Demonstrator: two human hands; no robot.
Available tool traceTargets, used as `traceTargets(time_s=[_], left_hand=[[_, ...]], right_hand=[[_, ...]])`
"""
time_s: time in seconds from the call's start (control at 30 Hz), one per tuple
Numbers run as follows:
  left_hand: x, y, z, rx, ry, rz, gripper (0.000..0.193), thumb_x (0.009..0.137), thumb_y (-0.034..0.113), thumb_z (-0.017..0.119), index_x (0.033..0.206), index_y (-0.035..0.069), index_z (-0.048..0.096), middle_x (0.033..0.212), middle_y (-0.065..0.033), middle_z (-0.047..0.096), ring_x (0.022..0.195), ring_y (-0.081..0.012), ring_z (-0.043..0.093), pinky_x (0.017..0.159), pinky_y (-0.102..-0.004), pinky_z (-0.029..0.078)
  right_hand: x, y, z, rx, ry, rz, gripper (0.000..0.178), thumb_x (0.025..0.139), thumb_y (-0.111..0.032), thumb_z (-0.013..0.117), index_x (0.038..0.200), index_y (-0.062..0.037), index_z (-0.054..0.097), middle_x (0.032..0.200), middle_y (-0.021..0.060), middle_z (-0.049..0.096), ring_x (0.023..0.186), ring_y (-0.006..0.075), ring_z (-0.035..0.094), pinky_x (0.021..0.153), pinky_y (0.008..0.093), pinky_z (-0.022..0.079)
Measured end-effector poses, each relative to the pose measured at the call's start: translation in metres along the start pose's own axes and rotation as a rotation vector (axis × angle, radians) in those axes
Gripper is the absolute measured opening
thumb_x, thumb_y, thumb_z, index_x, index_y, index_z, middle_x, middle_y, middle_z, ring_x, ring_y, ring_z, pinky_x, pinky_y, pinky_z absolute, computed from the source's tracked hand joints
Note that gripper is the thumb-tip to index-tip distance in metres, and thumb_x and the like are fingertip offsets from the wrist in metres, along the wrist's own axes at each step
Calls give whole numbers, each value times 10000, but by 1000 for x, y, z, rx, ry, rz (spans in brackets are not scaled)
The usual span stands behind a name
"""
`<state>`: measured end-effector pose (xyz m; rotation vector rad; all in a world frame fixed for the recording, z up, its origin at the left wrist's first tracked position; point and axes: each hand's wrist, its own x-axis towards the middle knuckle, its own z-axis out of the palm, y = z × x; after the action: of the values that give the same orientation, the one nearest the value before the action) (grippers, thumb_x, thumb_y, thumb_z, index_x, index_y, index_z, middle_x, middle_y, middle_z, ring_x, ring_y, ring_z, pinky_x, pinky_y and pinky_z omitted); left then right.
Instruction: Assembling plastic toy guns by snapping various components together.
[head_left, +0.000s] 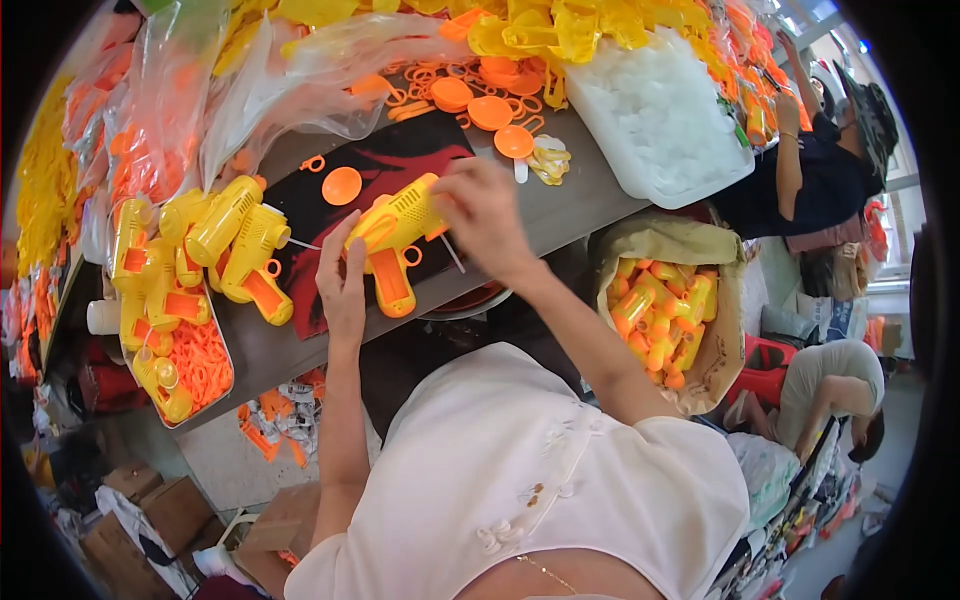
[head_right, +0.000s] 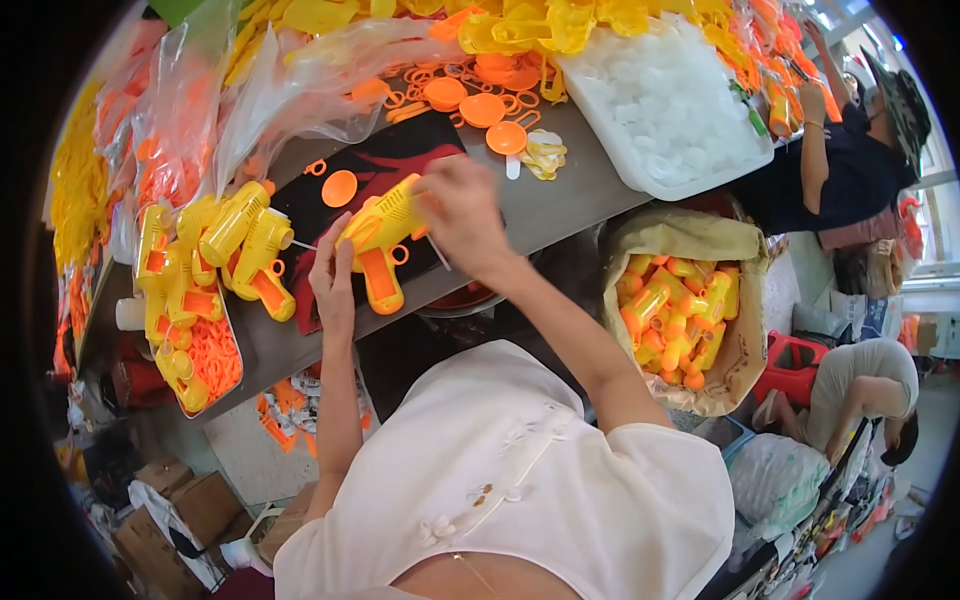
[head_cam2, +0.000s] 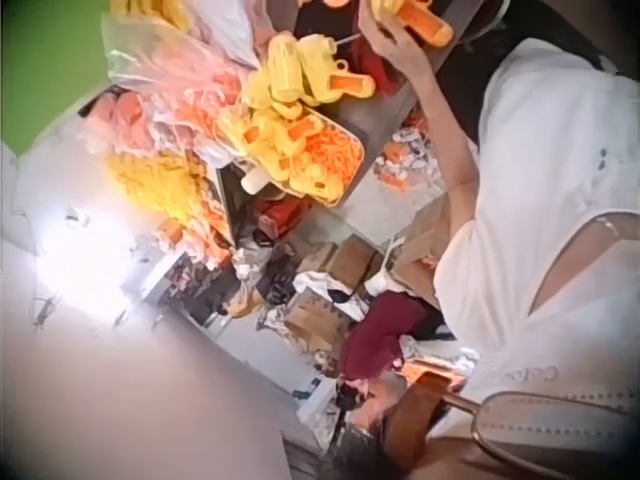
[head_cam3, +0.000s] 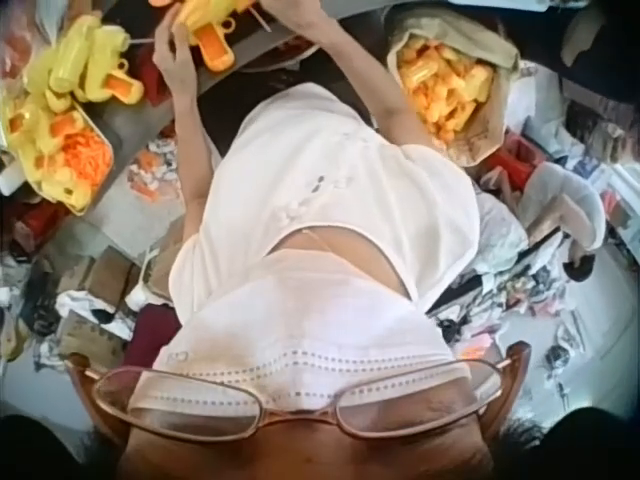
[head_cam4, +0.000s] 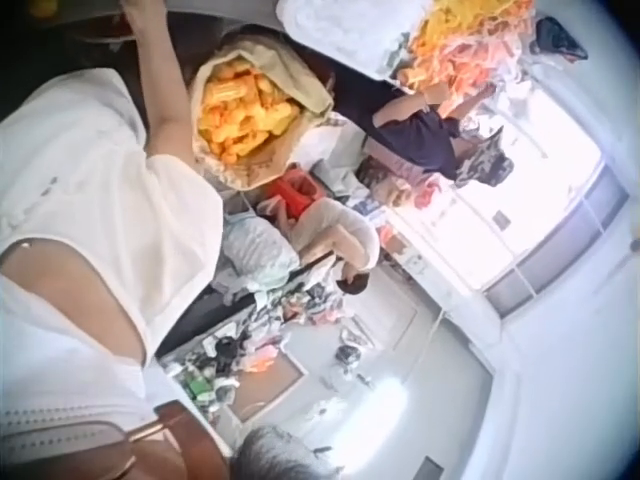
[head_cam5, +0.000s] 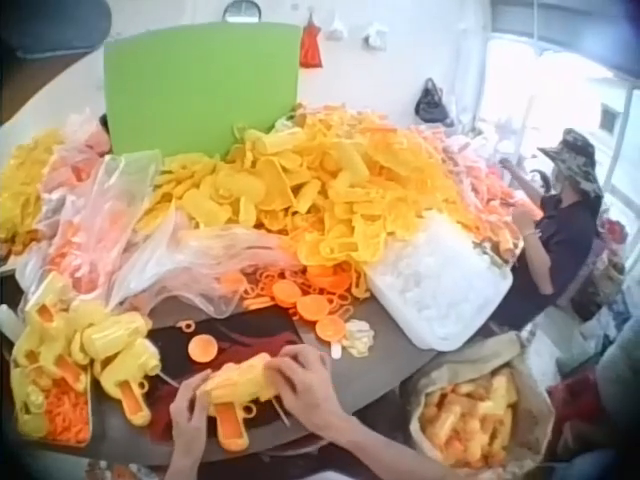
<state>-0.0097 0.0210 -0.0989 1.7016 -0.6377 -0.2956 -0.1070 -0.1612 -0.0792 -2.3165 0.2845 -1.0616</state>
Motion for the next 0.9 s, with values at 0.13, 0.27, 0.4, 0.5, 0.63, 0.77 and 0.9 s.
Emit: traceTargets(time_s=[0.13, 0.27, 0.4, 0.5, 0.63, 0.77, 0.9], left_hand=[[-4, -6, 5, -43, 59, 36, 325, 983, 172, 499, 1259, 11, 560, 1198, -88, 584, 1072, -170, 540, 918, -270, 400], [2, -8, 5, -6, 58, 39, 326, 981, 179, 506, 1253, 9, 566, 1196, -90, 586, 1087, -176, 542, 943, -280, 398], [3, -5, 5, -31, 34, 8, 334, 980, 191, 514, 1259, 14, 566, 1199, -86, 588, 1081, -164, 545, 941, -272, 400], [2, -7, 6, -30, 45, 4, 340, 983, 194, 513, 1267, 13, 561, 1205, -82, 591, 1070, -152, 549, 932, -264, 404], [1, -3, 7, -24, 58, 27, 346, 988, 196, 511, 1279, 14, 552, 1225, -72, 593, 1064, -135, 547, 926, -254, 406], [1, -2, 5, -50, 33, -10, 359, 989, 198, 514, 1293, 8, 537, 1270, -73, 580, 1116, -129, 537, 974, -259, 390], [0, -1, 5, -34, 25, -24, 362, 989, 194, 513, 1293, 0, 535, 1279, -73, 576, 1124, -129, 535, 979, -259, 387]], right_hand=[[-16, 69, -63, -124, 180, 381, 154, 831, -14, 631, 980, -23, 669, 874, 96, 591, 743, 207, 598, 672, 301, 482], [-27, 118, -88, -290, 186, 418, 179, 886, -51, 588, 1045, -36, 669, 905, 94, 579, 775, 221, 588, 712, 308, 472], [-27, 124, -82, -509, 63, 333, 169, 892, -73, 594, 1037, -36, 674, 893, 116, 575, 799, 254, 598, 723, 335, 473], [-37, 105, -75, -397, 88, 399, 154, 883, -88, 614, 1007, -27, 680, 885, 124, 582, 780, 264, 603, 708, 344, 478], [-34, 95, -78, -302, 155, 464, 149, 872, -98, 628, 986, -17, 681, 881, 115, 593, 770, 259, 615, 695, 337, 484], [-14, 104, -87, -212, 110, 452, 144, 859, -113, 646, 961, -16, 678, 881, 108, 598, 776, 245, 621, 688, 321, 485], [-19, 108, -87, -386, 41, 507, 164, 832, -176, 685, 918, -39, 657, 877, 95, 602, 762, 226, 616, 692, 326, 478]])
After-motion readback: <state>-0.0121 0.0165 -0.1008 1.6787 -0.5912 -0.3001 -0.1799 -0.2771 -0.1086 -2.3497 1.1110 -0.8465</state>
